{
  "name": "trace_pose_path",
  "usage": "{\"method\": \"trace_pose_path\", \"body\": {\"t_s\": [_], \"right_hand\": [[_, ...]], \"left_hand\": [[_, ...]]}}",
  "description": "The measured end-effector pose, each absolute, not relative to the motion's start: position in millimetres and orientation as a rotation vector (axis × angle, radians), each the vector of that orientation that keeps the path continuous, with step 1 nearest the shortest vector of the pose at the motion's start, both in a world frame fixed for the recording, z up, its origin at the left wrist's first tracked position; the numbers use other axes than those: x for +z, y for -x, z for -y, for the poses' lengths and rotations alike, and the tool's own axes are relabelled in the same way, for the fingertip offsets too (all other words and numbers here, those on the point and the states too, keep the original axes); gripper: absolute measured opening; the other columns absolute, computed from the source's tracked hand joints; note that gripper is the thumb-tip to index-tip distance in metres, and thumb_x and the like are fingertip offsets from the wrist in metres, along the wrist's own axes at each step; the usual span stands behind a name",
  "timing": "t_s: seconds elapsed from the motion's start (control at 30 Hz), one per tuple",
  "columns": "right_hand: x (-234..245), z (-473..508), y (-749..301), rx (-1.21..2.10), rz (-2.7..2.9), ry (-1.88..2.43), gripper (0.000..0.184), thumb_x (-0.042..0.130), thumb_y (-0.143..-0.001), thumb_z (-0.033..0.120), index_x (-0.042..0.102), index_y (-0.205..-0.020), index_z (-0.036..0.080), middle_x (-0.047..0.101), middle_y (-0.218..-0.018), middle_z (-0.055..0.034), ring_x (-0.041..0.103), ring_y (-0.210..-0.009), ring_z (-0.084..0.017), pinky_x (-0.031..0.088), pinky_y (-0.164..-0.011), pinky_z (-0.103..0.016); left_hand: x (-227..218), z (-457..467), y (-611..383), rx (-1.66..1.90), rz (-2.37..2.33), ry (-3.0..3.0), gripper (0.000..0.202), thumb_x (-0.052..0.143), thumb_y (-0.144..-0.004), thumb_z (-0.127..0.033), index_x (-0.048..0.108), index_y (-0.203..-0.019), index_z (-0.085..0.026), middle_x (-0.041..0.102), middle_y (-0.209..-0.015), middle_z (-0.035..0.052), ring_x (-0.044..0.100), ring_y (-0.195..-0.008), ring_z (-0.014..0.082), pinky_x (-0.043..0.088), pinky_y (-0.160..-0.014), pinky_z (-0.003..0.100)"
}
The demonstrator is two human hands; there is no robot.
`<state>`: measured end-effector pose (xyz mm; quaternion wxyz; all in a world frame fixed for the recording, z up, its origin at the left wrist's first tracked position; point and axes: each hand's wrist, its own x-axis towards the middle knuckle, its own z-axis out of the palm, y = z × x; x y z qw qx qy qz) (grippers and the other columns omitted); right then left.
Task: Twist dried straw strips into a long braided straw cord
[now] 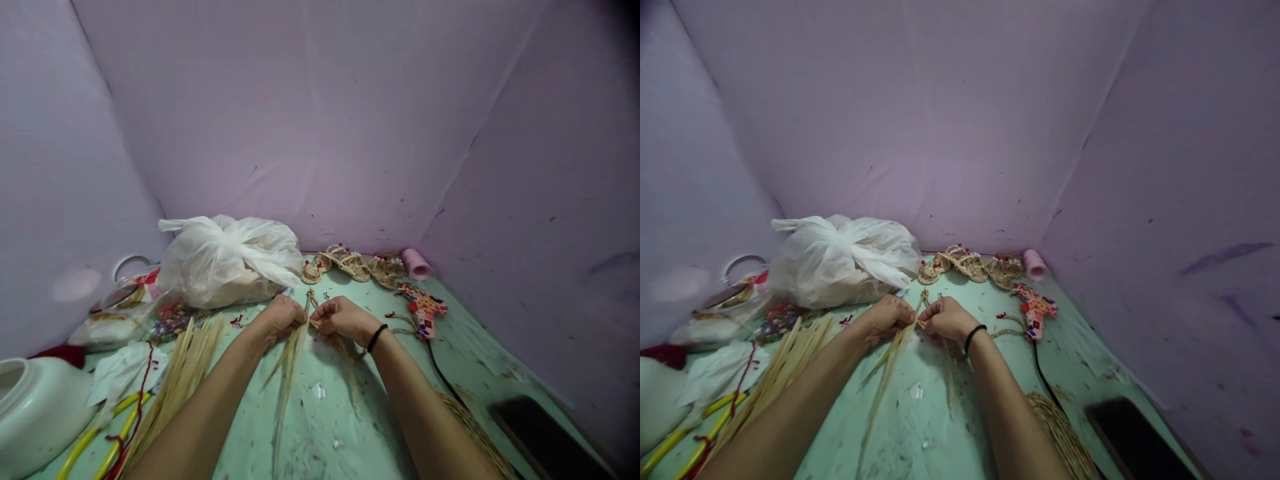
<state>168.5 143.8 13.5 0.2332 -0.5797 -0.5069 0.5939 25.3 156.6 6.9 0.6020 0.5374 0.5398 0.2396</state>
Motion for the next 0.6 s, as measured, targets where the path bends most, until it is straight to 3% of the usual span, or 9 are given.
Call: {"method": "trace_pose_path", "body": {"t_s": [0.27, 0.37, 0.47, 0.6], "right_hand": [[11, -150, -196, 1.274, 1.632, 1.871, 0.012, 0.048, -0.05, 0.004, 0.055, -0.051, 0.013, 0.042, -0.035, 0.0056, 0.035, -0.033, -0.005, 0.027, -0.035, -0.017], [14, -148, -204, 1.373, 1.746, 1.768, 0.013, 0.056, -0.051, 0.009, 0.061, -0.063, 0.013, 0.052, -0.047, 0.0033, 0.041, -0.039, -0.006, 0.031, -0.039, -0.018], [13, -147, -194, 1.448, 1.774, 1.541, 0.027, 0.063, -0.053, 0.019, 0.063, -0.079, 0.011, 0.06, -0.064, -0.0003, 0.048, -0.051, -0.007, 0.036, -0.047, -0.017], [3, -147, -170, 1.274, 1.817, 1.535, 0.025, 0.058, -0.058, 0.019, 0.062, -0.081, 0.011, 0.058, -0.059, 0.0005, 0.048, -0.051, -0.008, 0.035, -0.046, -0.017]], "left_hand": [[1, -163, -21, 0.522, -1.218, -1.22, 0.013, 0.05, -0.051, -0.018, 0.038, -0.046, -0.016, 0.027, -0.035, -0.0084, 0.016, -0.028, 0.0018, 0.005, -0.033, 0.019], [0, -163, -20, 0.519, -1.209, -1.215, 0.013, 0.05, -0.05, -0.018, 0.038, -0.046, -0.016, 0.027, -0.035, -0.0085, 0.016, -0.028, 0.0018, 0.005, -0.032, 0.019], [-1, -163, -20, 0.528, -1.204, -1.209, 0.014, 0.05, -0.05, -0.017, 0.037, -0.045, -0.016, 0.026, -0.034, -0.0086, 0.016, -0.028, 0.0017, 0.005, -0.032, 0.02], [-2, -163, -20, 0.541, -1.191, -1.207, 0.015, 0.049, -0.05, -0.019, 0.035, -0.044, -0.017, 0.025, -0.034, -0.0087, 0.016, -0.028, 0.0017, 0.005, -0.032, 0.02]]}}
